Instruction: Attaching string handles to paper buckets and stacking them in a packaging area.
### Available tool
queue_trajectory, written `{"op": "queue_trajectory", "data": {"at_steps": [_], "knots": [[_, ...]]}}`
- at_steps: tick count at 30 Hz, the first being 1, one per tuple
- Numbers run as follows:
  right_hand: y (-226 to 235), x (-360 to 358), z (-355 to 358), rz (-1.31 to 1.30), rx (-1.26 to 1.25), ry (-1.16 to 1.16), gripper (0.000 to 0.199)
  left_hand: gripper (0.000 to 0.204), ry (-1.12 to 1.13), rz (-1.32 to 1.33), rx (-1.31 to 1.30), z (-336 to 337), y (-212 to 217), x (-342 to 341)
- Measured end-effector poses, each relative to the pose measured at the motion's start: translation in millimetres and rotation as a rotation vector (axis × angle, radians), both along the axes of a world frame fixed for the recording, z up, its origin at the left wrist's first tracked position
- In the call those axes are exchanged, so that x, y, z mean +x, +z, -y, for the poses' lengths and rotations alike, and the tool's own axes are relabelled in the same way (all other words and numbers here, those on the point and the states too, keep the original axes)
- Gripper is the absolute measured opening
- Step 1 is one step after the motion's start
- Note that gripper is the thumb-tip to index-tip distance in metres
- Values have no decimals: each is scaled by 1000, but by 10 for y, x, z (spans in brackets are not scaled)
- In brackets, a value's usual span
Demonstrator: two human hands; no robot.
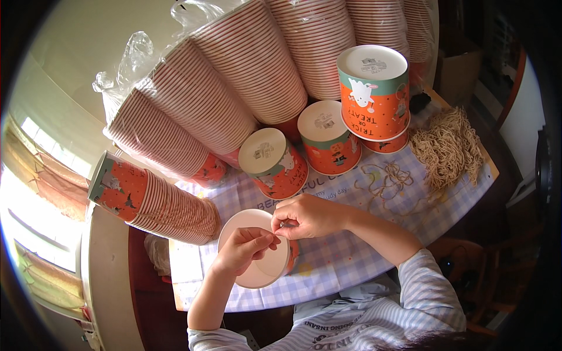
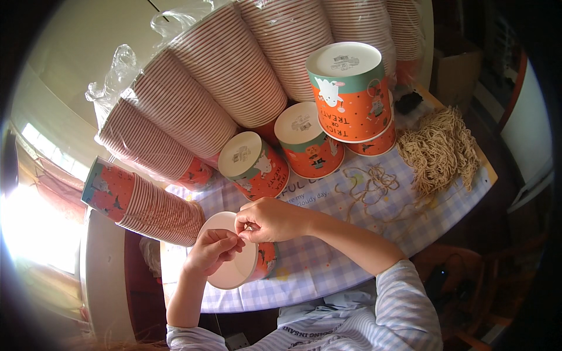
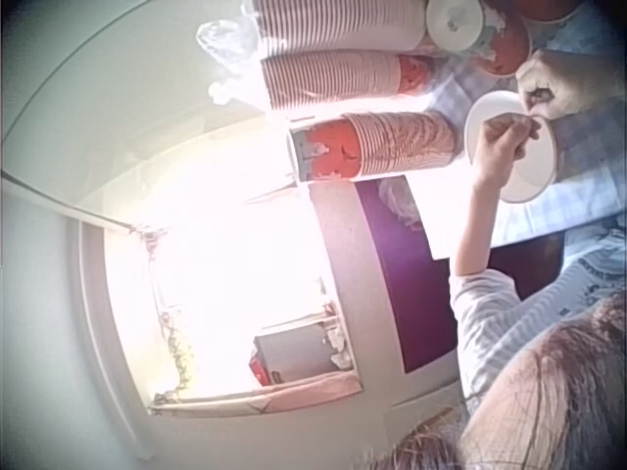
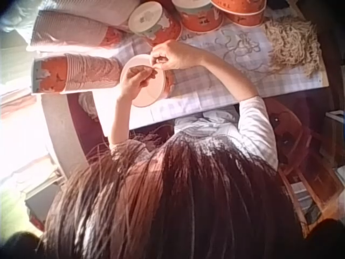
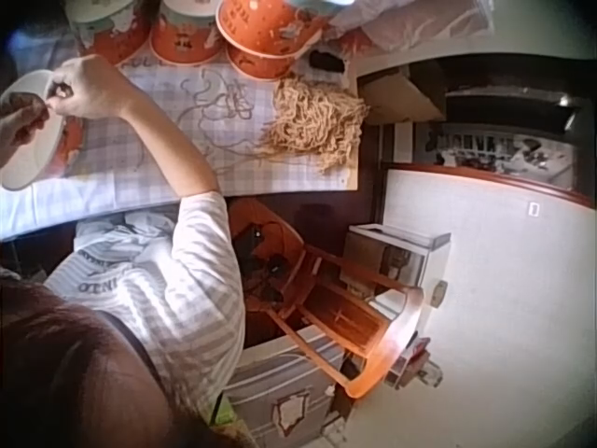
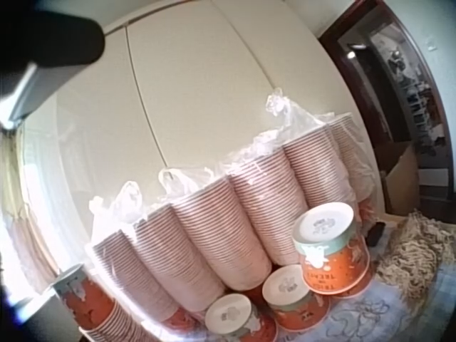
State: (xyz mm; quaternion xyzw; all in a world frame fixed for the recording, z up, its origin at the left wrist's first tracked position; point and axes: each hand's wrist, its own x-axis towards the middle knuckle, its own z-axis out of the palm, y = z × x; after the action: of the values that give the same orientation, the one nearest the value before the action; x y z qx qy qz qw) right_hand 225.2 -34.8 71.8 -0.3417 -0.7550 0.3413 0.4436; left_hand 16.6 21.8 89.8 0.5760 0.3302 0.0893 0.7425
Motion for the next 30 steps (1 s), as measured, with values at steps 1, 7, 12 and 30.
{"op": "queue_trajectory", "data": {"at_steps": [1,7,12,30], "knots": [[-1,1,0,3,2,-3,12,16,0,0,0,-8,-5,0],[19,15,11,11,-25,-12,14,11,-30,-8,13,-26,-5,12],[16,13,11,22,27,-14,14,11,11,-54,143,7,3,42],[-14,29,14,150,8,-56,15,9,-22,-237,1278,246,83,206]]}}
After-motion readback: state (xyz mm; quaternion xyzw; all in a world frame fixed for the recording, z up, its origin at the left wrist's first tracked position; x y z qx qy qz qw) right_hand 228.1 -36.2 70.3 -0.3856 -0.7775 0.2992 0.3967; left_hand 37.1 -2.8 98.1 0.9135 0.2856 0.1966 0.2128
